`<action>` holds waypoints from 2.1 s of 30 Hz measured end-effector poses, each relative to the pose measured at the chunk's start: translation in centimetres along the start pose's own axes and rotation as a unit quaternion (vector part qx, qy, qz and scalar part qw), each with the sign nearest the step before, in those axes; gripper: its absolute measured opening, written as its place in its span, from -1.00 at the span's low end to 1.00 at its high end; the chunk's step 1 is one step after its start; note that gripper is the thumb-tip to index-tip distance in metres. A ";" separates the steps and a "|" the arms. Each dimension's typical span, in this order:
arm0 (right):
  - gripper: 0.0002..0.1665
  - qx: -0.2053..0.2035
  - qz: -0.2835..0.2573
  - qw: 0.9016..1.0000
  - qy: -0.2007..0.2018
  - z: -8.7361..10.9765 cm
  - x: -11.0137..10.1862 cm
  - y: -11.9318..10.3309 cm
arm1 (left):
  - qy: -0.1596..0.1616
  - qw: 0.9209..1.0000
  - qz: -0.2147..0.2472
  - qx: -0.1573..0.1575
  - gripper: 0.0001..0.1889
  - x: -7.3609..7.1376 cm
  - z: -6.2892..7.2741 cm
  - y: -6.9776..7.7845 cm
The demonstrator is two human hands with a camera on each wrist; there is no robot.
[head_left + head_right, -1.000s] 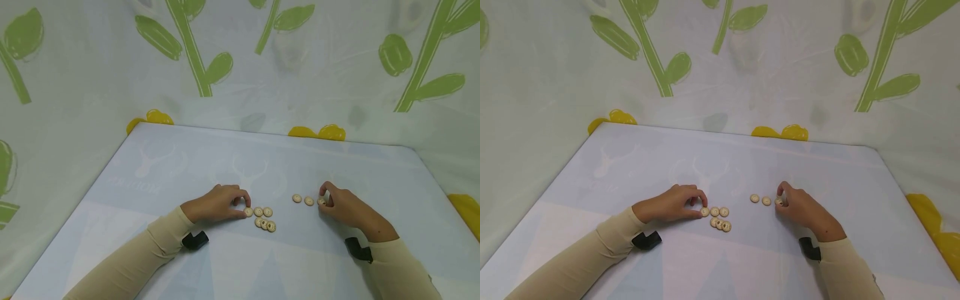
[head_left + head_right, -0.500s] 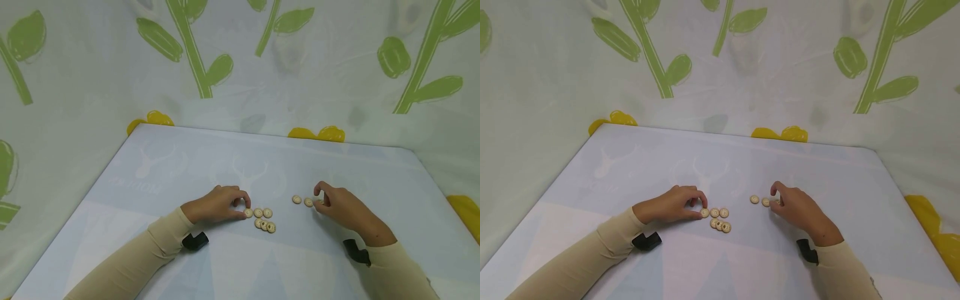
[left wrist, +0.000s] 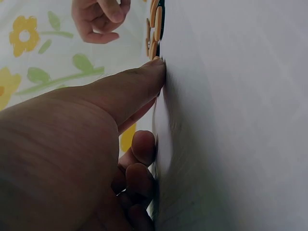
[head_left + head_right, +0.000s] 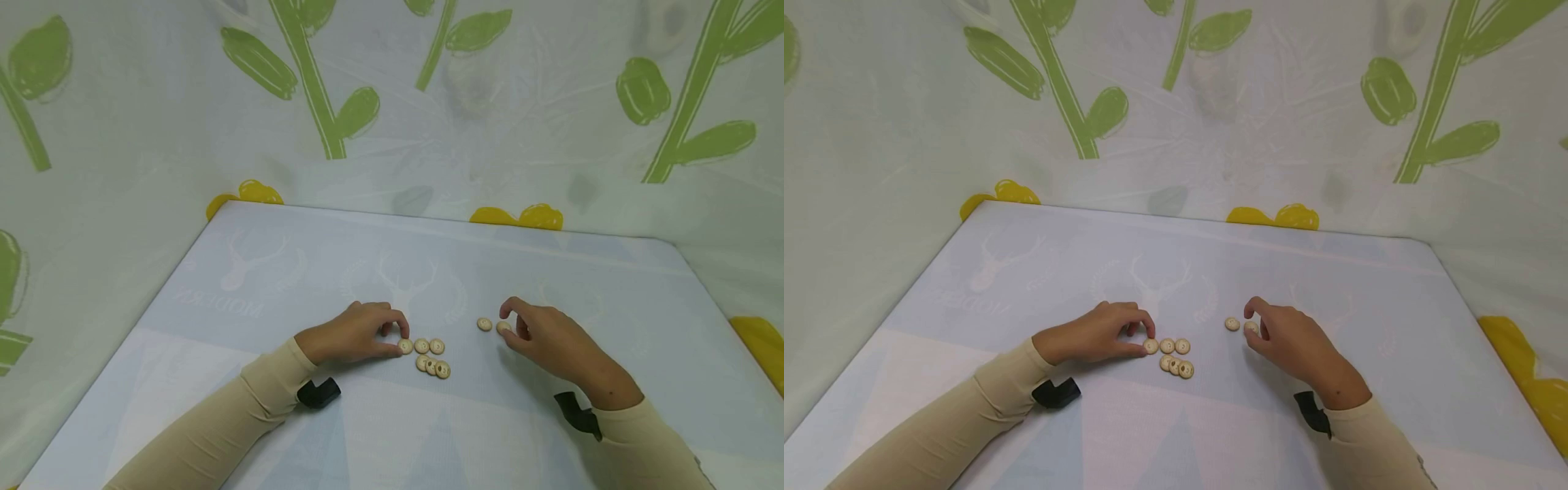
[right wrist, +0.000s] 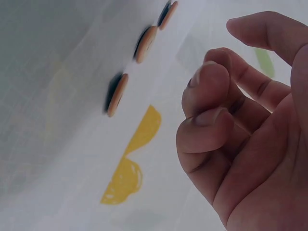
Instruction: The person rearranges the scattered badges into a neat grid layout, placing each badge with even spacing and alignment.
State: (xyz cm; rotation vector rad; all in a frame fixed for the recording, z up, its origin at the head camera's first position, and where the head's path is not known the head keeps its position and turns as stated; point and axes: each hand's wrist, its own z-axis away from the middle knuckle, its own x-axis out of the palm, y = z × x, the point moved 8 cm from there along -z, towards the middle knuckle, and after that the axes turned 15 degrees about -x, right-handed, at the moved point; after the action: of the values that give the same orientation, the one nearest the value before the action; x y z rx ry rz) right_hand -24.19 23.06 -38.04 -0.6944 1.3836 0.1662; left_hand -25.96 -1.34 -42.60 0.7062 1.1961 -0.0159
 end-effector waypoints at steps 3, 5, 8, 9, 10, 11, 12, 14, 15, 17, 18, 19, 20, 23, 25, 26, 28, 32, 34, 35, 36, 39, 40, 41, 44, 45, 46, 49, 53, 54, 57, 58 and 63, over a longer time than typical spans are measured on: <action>-0.74 -0.014 0.012 1.000 0.006 -0.1 0.0 -0.7 | -0.001 1.000 0.002 -0.002 -0.80 0.0 0.0 0.0; -0.75 -0.022 0.015 1.000 0.009 -0.1 0.0 -1.1 | -0.003 1.000 0.003 -0.004 -0.80 0.1 0.1 0.0; -0.73 -0.033 0.020 0.999 0.013 -0.1 0.1 -1.8 | -0.003 1.000 0.005 -0.004 -0.80 0.1 0.1 0.0; -0.72 -0.037 0.023 0.999 0.015 -0.1 0.1 -2.0 | -0.003 1.000 0.005 -0.004 -0.80 0.0 0.2 0.0; -0.71 -0.039 0.026 0.999 0.015 -0.1 0.1 -2.2 | -0.002 1.000 0.005 -0.004 -0.80 0.0 0.1 0.0; -0.70 -0.039 0.030 0.999 0.014 -0.2 0.1 -2.4 | -0.001 1.000 0.005 -0.003 -0.80 0.0 0.1 0.0; -0.68 -0.040 0.033 0.999 0.013 -0.2 0.2 -2.5 | 0.000 1.000 0.005 -0.003 -0.80 -0.1 0.1 0.0; -0.65 -0.049 0.040 0.998 0.011 -0.2 0.4 -2.9 | -0.001 1.000 0.003 -0.004 -0.80 0.0 0.1 -0.1; -0.64 -0.056 0.043 0.997 0.012 -0.2 0.6 -3.1 | -0.003 1.000 0.002 -0.005 -0.80 0.1 0.1 -0.1; -0.62 -0.072 0.047 0.996 0.014 -0.2 0.9 -3.5 | -0.005 1.000 0.002 -0.006 -0.80 0.2 0.1 -0.2; -0.61 -0.081 0.048 0.995 0.016 -0.1 1.0 -3.8 | -0.006 1.000 0.001 -0.006 -0.80 0.3 0.1 -0.2; -0.61 -0.090 0.051 0.995 0.018 -0.1 1.1 -4.0 | -0.005 1.000 0.001 -0.006 -0.80 0.3 0.1 -0.2; -0.61 -0.097 0.053 0.994 0.019 -0.1 1.2 -4.2 | -0.004 1.000 0.001 -0.006 -0.80 0.2 0.1 -0.2; -0.64 -0.108 0.054 0.992 0.019 -0.2 1.4 -4.7 | 0.004 1.000 0.001 -0.003 -0.80 0.0 0.0 -0.1; -0.65 -0.115 0.059 0.991 0.018 -0.3 1.7 -5.0 | 0.006 1.000 0.001 -0.003 -0.80 0.0 0.0 -0.1; -0.66 -0.120 0.062 0.991 0.018 -0.3 1.9 -5.1 | 0.005 1.000 0.001 -0.003 -0.80 0.0 -0.1 -0.1; -0.66 -0.126 0.067 0.990 0.014 -0.4 2.3 -5.4 | 0.000 1.000 0.002 -0.004 -0.80 0.1 0.0 -0.1; -0.64 -0.130 0.058 0.990 0.003 -0.5 2.9 -5.9 | -0.004 1.000 0.003 -0.008 -0.80 0.1 -0.1 -0.1; -0.64 -0.130 0.051 0.990 -0.001 -0.5 3.1 -6.0 | -0.001 1.000 0.005 -0.009 -0.80 0.1 -0.1 -0.1; -0.63 -0.131 0.047 0.990 -0.004 -0.6 3.2 -6.1 | 0.000 1.000 0.005 -0.009 -0.80 0.0 -0.2 -0.1; -0.62 -0.133 0.046 0.990 -0.007 -0.6 3.3 -6.2 | 0.002 1.000 0.005 -0.010 -0.80 0.0 -0.2 -0.2; -0.57 -0.139 0.041 0.989 -0.019 -0.6 3.6 -6.5 | -0.002 1.000 0.004 -0.010 -0.80 0.1 -0.2 -0.2; -0.54 -0.139 0.039 0.989 -0.024 -0.6 3.7 -6.5 | -0.004 1.000 0.004 -0.010 -0.80 0.1 -0.2 -0.2; -0.52 -0.141 0.038 0.989 -0.026 -0.6 3.8 -6.6 | -0.005 1.000 0.003 -0.010 -0.80 0.1 -0.2 -0.2; -0.47 -0.142 0.036 0.989 -0.033 -0.5 3.9 -6.9 | -0.003 1.000 0.004 -0.010 -0.81 0.1 -0.2 -0.2; -0.47 -0.143 0.037 0.988 -0.035 -0.5 4.0 -7.0 | 0.000 1.000 0.004 -0.009 -0.81 0.0 -0.2 -0.2; -0.47 -0.143 0.038 0.988 -0.036 -0.5 4.0 -7.1 | 0.002 1.000 0.005 -0.009 -0.81 0.0 -0.2 -0.2; -0.51 -0.145 0.036 0.988 -0.043 -0.6 4.3 -7.3 | 0.005 1.000 0.004 -0.006 -0.81 -0.1 -0.2 -0.2; -0.55 -0.147 0.034 0.987 -0.051 -0.5 4.6 -7.5 | -0.001 1.000 0.001 -0.005 -0.80 0.1 -0.2 -0.2; -0.56 -0.147 0.034 0.987 -0.052 -0.6 4.7 -7.6 | 0.000 1.000 0.001 -0.003 -0.80 0.1 -0.2 -0.2; -0.57 -0.144 0.036 0.988 -0.051 -0.7 4.8 -7.6 | 0.006 1.000 0.001 -0.001 -0.80 -0.1 -0.2 -0.1; -0.57 -0.142 0.035 0.988 -0.052 -0.7 4.8 -7.6 | 0.008 1.000 0.001 0.001 -0.80 -0.2 -0.2 -0.1; -0.55 -0.154 0.019 0.986 -0.058 -0.8 5.3 -7.9 | 0.000 1.000 0.001 -0.005 -0.80 0.0 -0.2 -0.2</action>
State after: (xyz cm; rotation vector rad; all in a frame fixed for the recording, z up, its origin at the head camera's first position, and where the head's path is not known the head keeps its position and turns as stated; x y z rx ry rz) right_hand -19.83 14.85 -40.18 -0.9002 1.2726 0.4499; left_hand -26.21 -1.44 -42.77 0.6990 1.1946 -0.0089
